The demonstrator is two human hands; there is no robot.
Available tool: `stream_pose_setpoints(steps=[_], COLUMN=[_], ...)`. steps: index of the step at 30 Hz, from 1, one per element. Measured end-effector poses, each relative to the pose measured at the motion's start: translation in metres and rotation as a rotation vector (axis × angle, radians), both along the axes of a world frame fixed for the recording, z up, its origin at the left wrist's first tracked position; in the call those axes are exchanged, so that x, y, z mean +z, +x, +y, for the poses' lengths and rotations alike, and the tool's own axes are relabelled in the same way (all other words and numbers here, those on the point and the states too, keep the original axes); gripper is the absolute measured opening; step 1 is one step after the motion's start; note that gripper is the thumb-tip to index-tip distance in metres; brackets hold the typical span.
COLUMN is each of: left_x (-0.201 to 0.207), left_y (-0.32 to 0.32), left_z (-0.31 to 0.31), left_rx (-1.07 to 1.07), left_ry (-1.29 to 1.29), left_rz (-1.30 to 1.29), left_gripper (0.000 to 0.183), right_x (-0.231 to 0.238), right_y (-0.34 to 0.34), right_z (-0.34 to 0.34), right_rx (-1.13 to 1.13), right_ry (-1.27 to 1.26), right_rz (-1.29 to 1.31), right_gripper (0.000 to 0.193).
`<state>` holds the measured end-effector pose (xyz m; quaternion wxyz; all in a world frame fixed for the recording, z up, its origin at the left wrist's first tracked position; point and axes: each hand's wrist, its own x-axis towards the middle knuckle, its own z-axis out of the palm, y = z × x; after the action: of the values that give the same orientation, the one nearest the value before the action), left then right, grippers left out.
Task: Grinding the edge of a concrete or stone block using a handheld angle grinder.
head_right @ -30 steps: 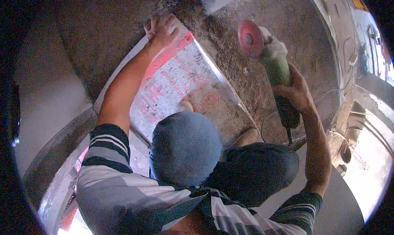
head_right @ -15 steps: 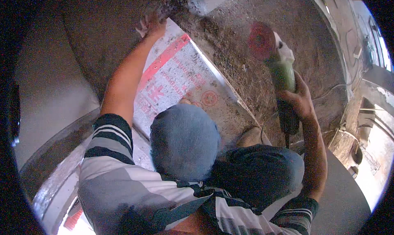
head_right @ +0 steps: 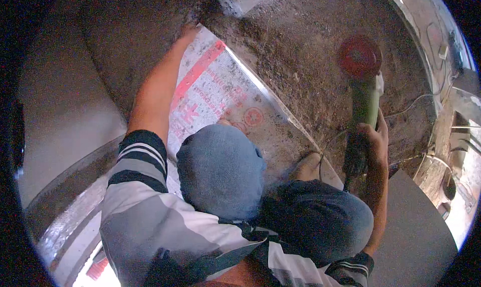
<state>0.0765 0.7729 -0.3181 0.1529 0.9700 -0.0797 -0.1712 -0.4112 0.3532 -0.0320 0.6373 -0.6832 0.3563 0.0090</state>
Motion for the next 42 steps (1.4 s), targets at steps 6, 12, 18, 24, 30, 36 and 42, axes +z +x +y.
stream_pose_setpoints(steps=[6,12,18,24,30,36,42], left_x=[-0.016,-0.057,-0.014,0.008,0.002,0.008,0.018], left_y=[0.023,0.029,0.001,-0.004,-0.006,-0.006,0.005], left_z=[0.012,0.006,0.001,0.0,-0.009,-0.011,0.001], left_rx=[0.011,0.055,0.132,0.16,0.15,0.166,0.085], left_ry=[-0.257,-0.295,-0.372,-0.473,-0.638,-0.554,-0.337], left_rz=[0.121,-0.257,-0.075,0.164,0.046,0.206,0.343], left_gripper=[0.068,0.055,0.056,0.055,0.063,0.07,0.07], right_x=[0.0,-0.012,-0.014,-0.013,-0.018,-0.019,-0.018], right_y=[-0.006,0.01,0.02,0.026,0.032,0.033,0.035], right_z=[0.005,0.01,0.016,0.024,0.026,0.024,0.027], right_rx=[-0.085,-0.069,-0.028,-0.056,-0.071,-0.044,-0.072], right_ry=[0.124,0.105,0.162,0.169,0.102,0.107,0.146], right_rz=[0.019,0.041,-0.01,-0.001,0.031,0.051,0.041], right_gripper=[0.073,0.07,0.068,0.07,0.073,0.073,0.069])
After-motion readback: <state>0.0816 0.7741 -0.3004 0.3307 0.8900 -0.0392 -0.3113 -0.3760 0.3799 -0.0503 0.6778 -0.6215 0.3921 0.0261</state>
